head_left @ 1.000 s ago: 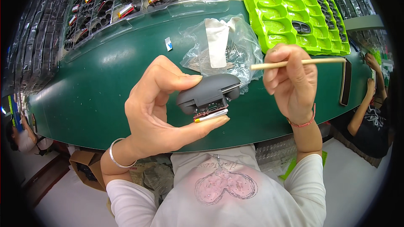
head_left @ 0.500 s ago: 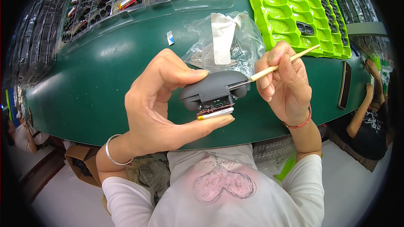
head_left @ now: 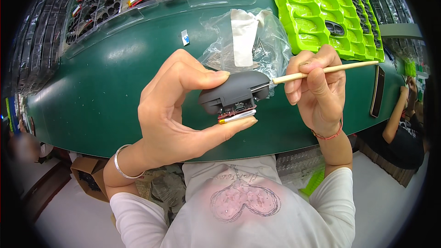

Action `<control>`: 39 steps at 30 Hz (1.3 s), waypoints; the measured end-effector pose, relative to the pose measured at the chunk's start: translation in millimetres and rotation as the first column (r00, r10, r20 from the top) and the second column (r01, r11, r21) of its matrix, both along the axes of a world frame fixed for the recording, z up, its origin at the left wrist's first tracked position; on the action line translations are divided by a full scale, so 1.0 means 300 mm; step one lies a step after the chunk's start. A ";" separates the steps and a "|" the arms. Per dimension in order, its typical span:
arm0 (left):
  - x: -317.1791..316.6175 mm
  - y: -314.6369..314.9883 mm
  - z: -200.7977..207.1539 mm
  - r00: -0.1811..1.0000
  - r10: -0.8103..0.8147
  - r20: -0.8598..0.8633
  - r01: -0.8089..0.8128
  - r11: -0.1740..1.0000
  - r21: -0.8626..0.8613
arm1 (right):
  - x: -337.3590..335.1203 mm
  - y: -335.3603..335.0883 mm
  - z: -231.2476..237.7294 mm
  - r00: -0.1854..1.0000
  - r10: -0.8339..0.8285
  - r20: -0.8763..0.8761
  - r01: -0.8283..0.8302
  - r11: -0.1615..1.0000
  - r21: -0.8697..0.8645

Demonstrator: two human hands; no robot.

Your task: The person assembles small electronic devices, likely wireless earbuds, at a workstation. They use a wooden stick to manipulate internal components and wires, then place the assembled units into a green plastic tray. The process involves picking up parts, aligning them, and securing them within the casing.

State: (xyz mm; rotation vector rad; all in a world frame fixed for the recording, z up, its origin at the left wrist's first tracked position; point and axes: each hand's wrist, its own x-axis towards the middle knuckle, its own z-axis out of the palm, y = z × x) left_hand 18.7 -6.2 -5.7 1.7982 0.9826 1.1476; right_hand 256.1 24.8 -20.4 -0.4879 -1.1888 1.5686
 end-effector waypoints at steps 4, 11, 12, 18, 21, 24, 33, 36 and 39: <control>-0.009 0.004 0.002 0.998 -0.018 -0.060 0.022 0.998 0.060 | -0.001 -0.004 -0.001 0.998 0.022 -0.058 -0.027 0.995 -0.091; -0.006 0.009 -0.001 0.997 -0.007 -0.077 0.015 0.994 0.109 | -0.002 -0.003 -0.005 0.999 0.007 -0.031 -0.008 0.998 -0.056; -0.006 0.011 -0.005 0.997 -0.011 -0.077 0.021 0.992 0.127 | -0.001 -0.004 -0.008 0.999 0.014 -0.034 -0.016 0.998 -0.069; -0.005 0.008 -0.010 0.999 -0.026 -0.042 0.031 0.991 0.127 | -0.010 -0.006 -0.004 0.997 0.047 -0.060 -0.053 0.992 -0.114; -0.002 0.014 -0.019 0.998 -0.036 -0.053 0.043 0.990 0.135 | -0.011 -0.008 -0.013 0.998 0.041 -0.054 -0.046 0.994 -0.104; 0.002 0.010 -0.017 0.998 -0.018 -0.056 0.026 0.990 0.142 | -0.016 -0.010 -0.015 0.999 0.027 -0.040 -0.030 0.997 -0.075; 0.007 0.003 0.009 0.994 0.011 -0.105 0.008 0.985 0.173 | -0.022 -0.018 0.002 0.995 0.075 -0.070 -0.084 0.987 -0.135; 0.008 -0.002 0.007 0.996 0.024 -0.083 -0.012 0.990 0.143 | -0.026 -0.020 0.004 0.976 0.110 -0.190 -0.157 0.954 -0.256; 0.005 0.001 0.015 0.996 0.017 -0.091 -0.004 0.989 0.146 | -0.027 -0.015 -0.002 0.955 0.143 -0.261 -0.218 0.932 -0.289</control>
